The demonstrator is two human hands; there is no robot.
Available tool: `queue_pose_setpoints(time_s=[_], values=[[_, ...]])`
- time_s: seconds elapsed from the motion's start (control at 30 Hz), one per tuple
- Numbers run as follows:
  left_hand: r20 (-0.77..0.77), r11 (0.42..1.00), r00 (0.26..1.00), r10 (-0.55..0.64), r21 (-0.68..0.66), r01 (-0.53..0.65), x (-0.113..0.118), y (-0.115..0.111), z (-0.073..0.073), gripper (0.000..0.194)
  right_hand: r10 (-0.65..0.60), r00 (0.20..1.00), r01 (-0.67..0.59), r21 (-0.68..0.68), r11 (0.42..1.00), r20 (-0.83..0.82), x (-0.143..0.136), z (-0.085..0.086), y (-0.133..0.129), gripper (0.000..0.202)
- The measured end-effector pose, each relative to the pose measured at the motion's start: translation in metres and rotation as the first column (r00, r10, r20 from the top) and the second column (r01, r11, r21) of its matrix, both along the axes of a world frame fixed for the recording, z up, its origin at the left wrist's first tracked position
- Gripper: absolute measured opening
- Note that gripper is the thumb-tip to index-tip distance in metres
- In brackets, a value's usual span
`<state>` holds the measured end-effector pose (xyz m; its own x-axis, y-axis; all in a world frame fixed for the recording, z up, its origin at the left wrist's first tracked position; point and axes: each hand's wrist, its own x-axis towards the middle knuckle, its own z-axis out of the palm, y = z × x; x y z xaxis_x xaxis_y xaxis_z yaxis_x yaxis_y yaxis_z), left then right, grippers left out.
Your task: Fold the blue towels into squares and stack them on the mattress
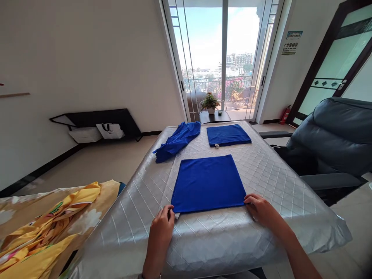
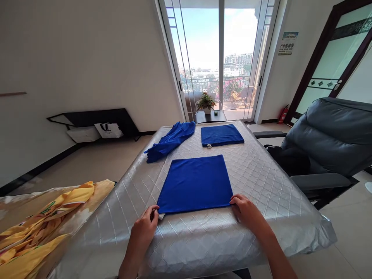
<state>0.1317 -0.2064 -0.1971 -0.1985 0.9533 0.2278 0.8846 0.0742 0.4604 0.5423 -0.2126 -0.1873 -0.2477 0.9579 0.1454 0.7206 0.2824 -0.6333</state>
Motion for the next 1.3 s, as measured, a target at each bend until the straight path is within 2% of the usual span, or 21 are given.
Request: queue_pose_setpoints(time_s=[0.33, 0.47, 0.53, 0.57, 0.63, 0.7, 0.8, 0.87, 0.9, 0.97, 1.07, 1.17, 1.3], values=[[-0.101, 0.999, 0.994, -0.048, -0.015, 0.047, -0.004, -0.009, -0.004, 0.033, -0.011, 0.999, 0.009, 0.041, 0.999, 0.051, 0.007, -0.002, -0.002, 0.033], [-0.233, 0.997, 0.972, -0.031, 0.055, 0.045, 0.002, -0.007, 0.005, 0.038, -0.046, 0.987, 0.032, 0.091, 0.995, 0.154, 0.004, 0.002, -0.005, 0.033], [-0.231, 0.991, 0.972, -0.052, 0.111, 0.079, 0.020, 0.002, 0.015, 0.040, -0.084, 0.981, 0.061, 0.134, 0.989, 0.174, -0.005, 0.007, -0.001, 0.038], [-0.208, 0.984, 0.973, -0.100, 0.125, 0.128, 0.034, 0.008, 0.020, 0.040, -0.103, 0.979, 0.076, 0.158, 0.985, 0.174, -0.011, 0.009, 0.004, 0.040], [-0.157, 0.952, 0.952, -0.262, 0.120, 0.282, 0.070, 0.023, 0.029, 0.039, -0.128, 0.975, 0.089, 0.206, 0.974, 0.181, -0.026, 0.012, 0.015, 0.046], [-0.157, 0.881, 0.880, -0.449, 0.087, 0.465, 0.110, 0.037, 0.031, 0.042, -0.144, 0.964, 0.090, 0.232, 0.968, 0.224, -0.042, 0.008, 0.029, 0.051], [-0.253, 0.759, 0.735, -0.629, 0.007, 0.652, 0.157, 0.053, 0.023, 0.052, -0.171, 0.924, 0.118, 0.171, 0.978, 0.343, -0.058, -0.010, 0.043, 0.060], [-0.299, 0.710, 0.669, -0.680, -0.041, 0.703, 0.173, 0.059, 0.013, 0.058, -0.162, 0.897, 0.129, 0.106, 0.986, 0.411, -0.063, -0.024, 0.047, 0.064], [-0.312, 0.704, 0.656, -0.687, -0.061, 0.708, 0.177, 0.061, 0.009, 0.059, -0.152, 0.889, 0.128, 0.085, 0.988, 0.432, -0.063, -0.030, 0.047, 0.066], [-0.321, 0.714, 0.657, -0.682, -0.100, 0.692, 0.175, 0.061, 0.002, 0.062, -0.141, 0.883, 0.122, 0.071, 0.990, 0.447, -0.062, -0.037, 0.047, 0.068], [-0.307, 0.752, 0.694, -0.652, -0.144, 0.643, 0.155, 0.059, -0.004, 0.065, -0.146, 0.889, 0.126, 0.074, 0.989, 0.435, -0.060, -0.038, 0.046, 0.070], [-0.296, 0.825, 0.771, -0.564, -0.176, 0.536, 0.116, 0.054, -0.009, 0.066, -0.150, 0.889, 0.133, 0.070, 0.989, 0.433, -0.060, -0.036, 0.046, 0.070], [-0.344, 0.932, 0.867, -0.360, -0.175, 0.318, 0.055, 0.042, -0.024, 0.071, -0.146, 0.876, 0.144, 0.040, 0.989, 0.460, -0.063, -0.033, 0.046, 0.071]])
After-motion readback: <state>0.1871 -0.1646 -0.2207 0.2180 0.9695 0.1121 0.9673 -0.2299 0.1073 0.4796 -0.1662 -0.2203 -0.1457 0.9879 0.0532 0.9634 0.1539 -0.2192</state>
